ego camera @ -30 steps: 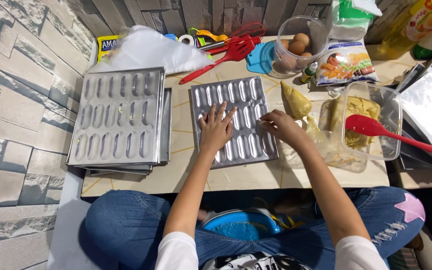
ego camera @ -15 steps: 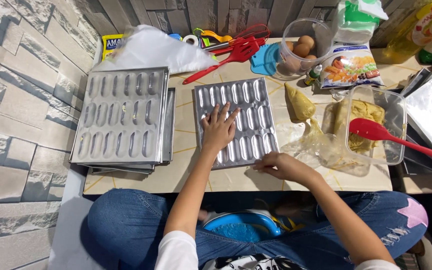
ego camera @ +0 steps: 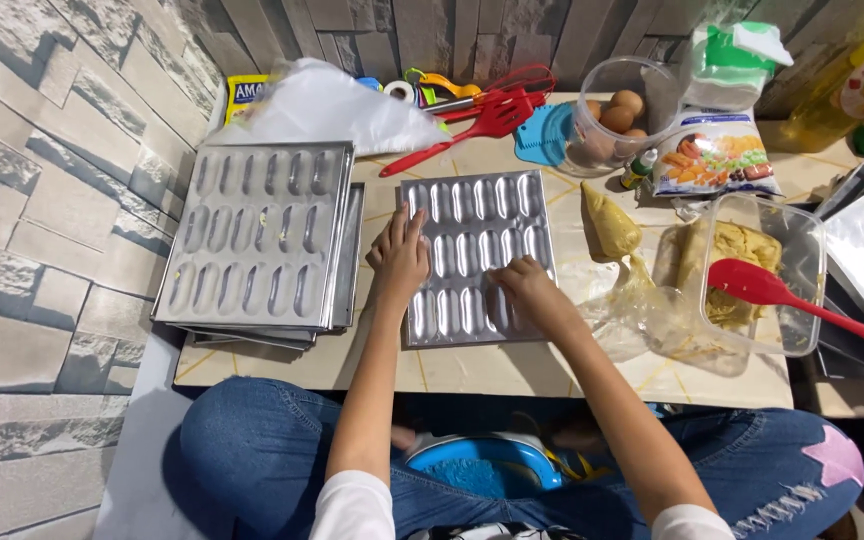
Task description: Filling a piping bag with dough using a spatula from a plastic container.
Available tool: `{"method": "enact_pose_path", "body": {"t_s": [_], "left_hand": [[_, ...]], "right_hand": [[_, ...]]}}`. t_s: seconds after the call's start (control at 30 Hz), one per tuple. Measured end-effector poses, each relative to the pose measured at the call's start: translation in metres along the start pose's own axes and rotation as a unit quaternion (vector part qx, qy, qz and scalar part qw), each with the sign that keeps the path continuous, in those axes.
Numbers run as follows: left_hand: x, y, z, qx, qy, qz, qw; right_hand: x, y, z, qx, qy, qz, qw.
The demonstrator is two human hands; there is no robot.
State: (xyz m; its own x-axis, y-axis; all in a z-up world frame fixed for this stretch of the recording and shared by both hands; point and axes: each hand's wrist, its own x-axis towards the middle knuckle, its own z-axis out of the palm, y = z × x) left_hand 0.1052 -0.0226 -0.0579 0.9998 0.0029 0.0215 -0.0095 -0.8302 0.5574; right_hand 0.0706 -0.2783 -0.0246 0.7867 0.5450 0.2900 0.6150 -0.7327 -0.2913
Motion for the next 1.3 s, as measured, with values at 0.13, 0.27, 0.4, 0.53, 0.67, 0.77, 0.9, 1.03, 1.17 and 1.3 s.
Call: {"method": "enact_pose_path", "body": {"t_s": [0.13,0.27,0.4,0.53,0.67,0.77,0.9,1.03,1.17,1.3], "left_hand": [[0.0,-0.008,0.01,0.002,0.023,0.005,1.0],[0.006,-0.021,0.022,0.013,0.024,0.002,1.0],[0.006,-0.022,0.023,0.028,0.023,-0.003,0.999],[0.009,-0.025,0.027,0.023,0.026,0.004,0.999],[0.007,-0.023,0.021,0.023,0.026,0.012,0.999],[0.005,-0.02,0.018,0.001,0.02,0.009,1.0],[0.009,-0.029,0.007,-0.075,0.001,0.01,0.997],[0.028,-0.07,0.03,-0.275,0.048,0.024,0.96],[0.028,-0.077,0.031,-0.243,0.044,0.057,0.967],[0.031,-0.086,0.043,-0.237,0.028,0.048,0.97]], "right_hand": [[0.02,-0.029,0.014,0.013,-0.014,-0.007,1.0],[0.042,-0.055,0.015,0.034,0.008,-0.081,0.996],[0.045,-0.07,0.037,0.048,-0.018,-0.071,0.996],[0.035,-0.097,0.019,0.079,-0.02,-0.14,0.987],[0.017,-0.106,0.006,0.094,-0.09,-0.162,0.978],[0.006,-0.103,0.0,0.112,-0.133,-0.185,0.967],[0.006,-0.056,0.014,0.284,-0.174,-0.083,0.939],[0.047,-0.02,0.005,0.184,-0.069,0.04,0.98],[0.082,-0.021,0.022,0.113,-0.036,0.066,0.991],[0.101,-0.03,0.054,0.09,-0.038,0.057,0.994]]}}
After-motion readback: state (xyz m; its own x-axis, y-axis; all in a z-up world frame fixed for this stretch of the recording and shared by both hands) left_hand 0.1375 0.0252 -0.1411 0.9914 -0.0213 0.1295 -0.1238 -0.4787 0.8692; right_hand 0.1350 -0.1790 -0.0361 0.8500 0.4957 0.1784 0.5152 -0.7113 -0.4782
